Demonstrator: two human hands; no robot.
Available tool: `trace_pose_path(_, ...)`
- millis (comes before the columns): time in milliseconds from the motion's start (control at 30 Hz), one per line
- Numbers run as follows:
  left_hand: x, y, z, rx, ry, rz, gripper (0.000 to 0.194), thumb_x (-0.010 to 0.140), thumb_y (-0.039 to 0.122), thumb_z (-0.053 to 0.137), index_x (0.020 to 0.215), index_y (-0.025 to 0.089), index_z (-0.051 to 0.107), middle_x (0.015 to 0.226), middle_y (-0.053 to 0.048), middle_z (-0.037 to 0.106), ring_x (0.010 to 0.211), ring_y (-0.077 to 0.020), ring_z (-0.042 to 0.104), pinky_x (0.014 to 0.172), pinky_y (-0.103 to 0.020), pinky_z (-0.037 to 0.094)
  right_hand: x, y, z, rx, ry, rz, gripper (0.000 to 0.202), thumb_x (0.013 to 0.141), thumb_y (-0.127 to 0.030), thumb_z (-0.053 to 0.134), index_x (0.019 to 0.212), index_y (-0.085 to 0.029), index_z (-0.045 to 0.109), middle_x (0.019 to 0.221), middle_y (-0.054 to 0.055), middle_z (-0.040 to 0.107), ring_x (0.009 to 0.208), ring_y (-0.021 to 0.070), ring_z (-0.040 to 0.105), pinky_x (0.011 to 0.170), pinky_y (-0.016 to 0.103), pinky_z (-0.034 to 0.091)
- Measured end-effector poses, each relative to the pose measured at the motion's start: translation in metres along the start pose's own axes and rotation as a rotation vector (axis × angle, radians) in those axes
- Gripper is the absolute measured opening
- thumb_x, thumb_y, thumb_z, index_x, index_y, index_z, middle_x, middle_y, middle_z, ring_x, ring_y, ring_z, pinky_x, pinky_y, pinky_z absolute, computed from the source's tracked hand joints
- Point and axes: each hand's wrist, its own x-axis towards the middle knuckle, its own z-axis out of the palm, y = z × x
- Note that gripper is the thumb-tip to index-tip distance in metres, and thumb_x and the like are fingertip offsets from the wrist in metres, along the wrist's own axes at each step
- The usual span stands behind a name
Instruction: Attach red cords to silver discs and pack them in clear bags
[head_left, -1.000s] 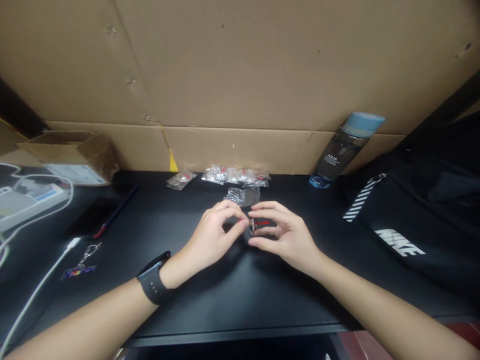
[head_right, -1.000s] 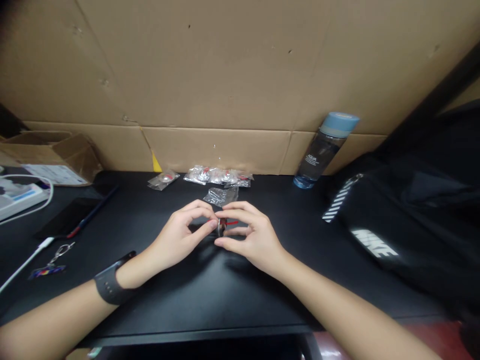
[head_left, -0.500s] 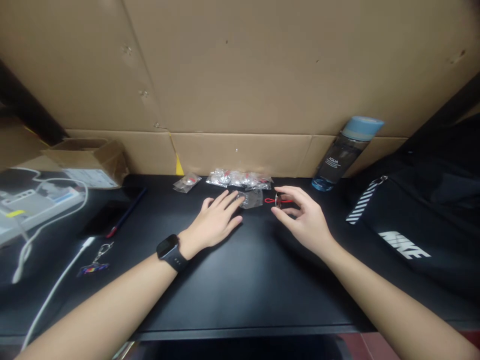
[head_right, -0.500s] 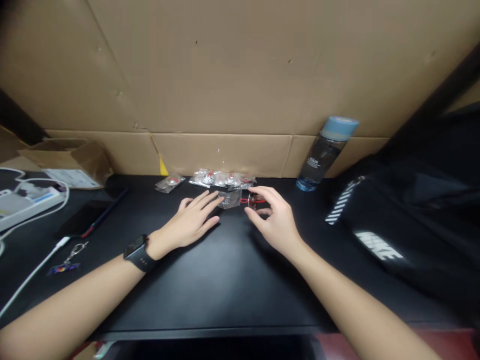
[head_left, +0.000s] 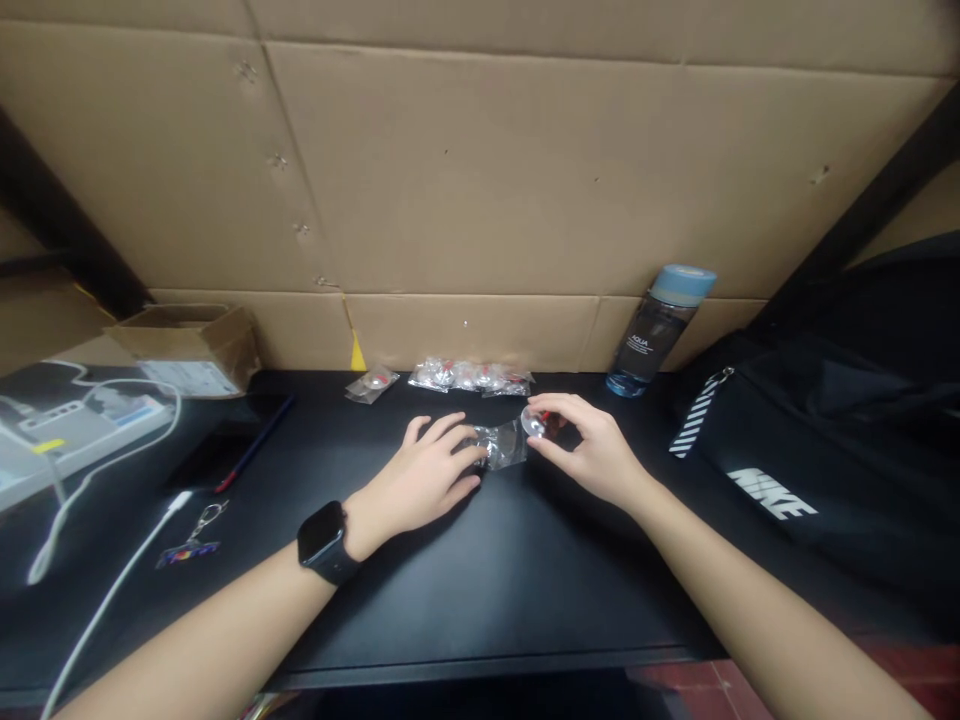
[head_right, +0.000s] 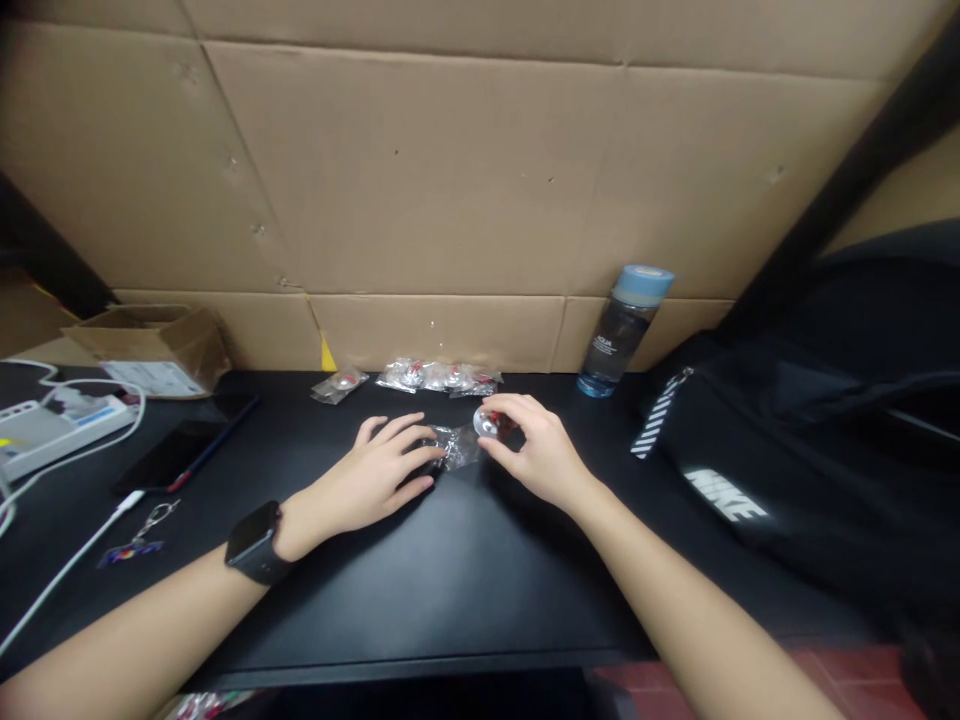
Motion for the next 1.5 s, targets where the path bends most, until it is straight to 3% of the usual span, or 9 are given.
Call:
trace_pose_path(300,-0.001,0.000,-0.005,-0.047,-0.001,0.023,0.024,0.100,0.028,0.056,0.123,0.028,0.064,0.129,-0.008,0.065,0.135,-0.0321,0.050,0.107,-0.055,0.028,-0.002,0.014,0.003,-0.146,-0.257,0.081,0.031,0.082,-0.021,0.081,0.110,-0.025,0.068,0.105,0.004,0.075,0.092,0.0233,0.066,0.084,0.037,0.055)
trace_pose_path(567,0.001,-0.002,-0.002,-0.194,-0.040,0.025,0.023,0.100,0.025,0.056,0.122,0.028,0.063,0.126,-0.005,0.065,0.116,-0.0229,0.062,0.103,-0.043,0.034,-0.002,0.015,0.010,-0.109,-0.292,0.037,0.033,0.081,-0.023,0.084,0.112,-0.024,0.071,0.109,0.005,0.076,0.102,0.0247,0.067,0.091,0.039,0.055)
trace_pose_path(933,0.001,-0.002,-0.003,-0.188,-0.031,0.021,0.022,0.100,0.024,0.055,0.120,0.027,0.064,0.123,-0.004,0.065,0.114,-0.0221,0.063,0.107,-0.045,0.030,-0.004,0.012,0.014,0.000,-0.306,0.022,0.034,0.082,-0.023,0.083,0.114,-0.021,0.071,0.114,0.008,0.070,0.101,0.0231,0.068,0.092,0.037,0.056)
trace_pose_path(1100,0.001,-0.002,-0.002,-0.187,-0.022,0.019,0.022,0.100,0.025,0.054,0.120,0.027,0.064,0.122,-0.005,0.066,0.113,-0.0226,0.063,0.109,-0.046,0.029,-0.004,0.012,0.018,0.052,-0.295,0.073,0.034,0.079,-0.027,0.086,0.109,-0.021,0.072,0.107,0.006,0.073,0.094,0.0219,0.070,0.086,0.036,0.058)
trace_pose_path(1300,0.001,-0.004,-0.002,-0.178,-0.017,0.010,0.021,0.099,0.023,0.055,0.118,0.027,0.064,0.121,-0.004,0.067,0.112,-0.0220,0.064,0.109,-0.046,0.027,-0.003,0.014,0.019,0.107,-0.317,0.049,0.026,0.082,-0.032,0.084,0.105,-0.023,0.075,0.109,0.006,0.076,0.099,0.0227,0.072,0.092,0.037,0.057)
trace_pose_path(1500,0.001,-0.004,-0.006,-0.172,-0.029,-0.024,0.017,0.098,0.024,0.056,0.114,0.024,0.061,0.116,-0.004,0.068,0.108,-0.0226,0.065,0.108,-0.046,0.029,0.000,0.016,0.006,0.150,-0.434,0.028,0.038,0.083,-0.018,0.078,0.119,-0.026,0.072,0.120,0.004,0.076,0.111,0.0229,0.072,0.104,0.039,0.054)
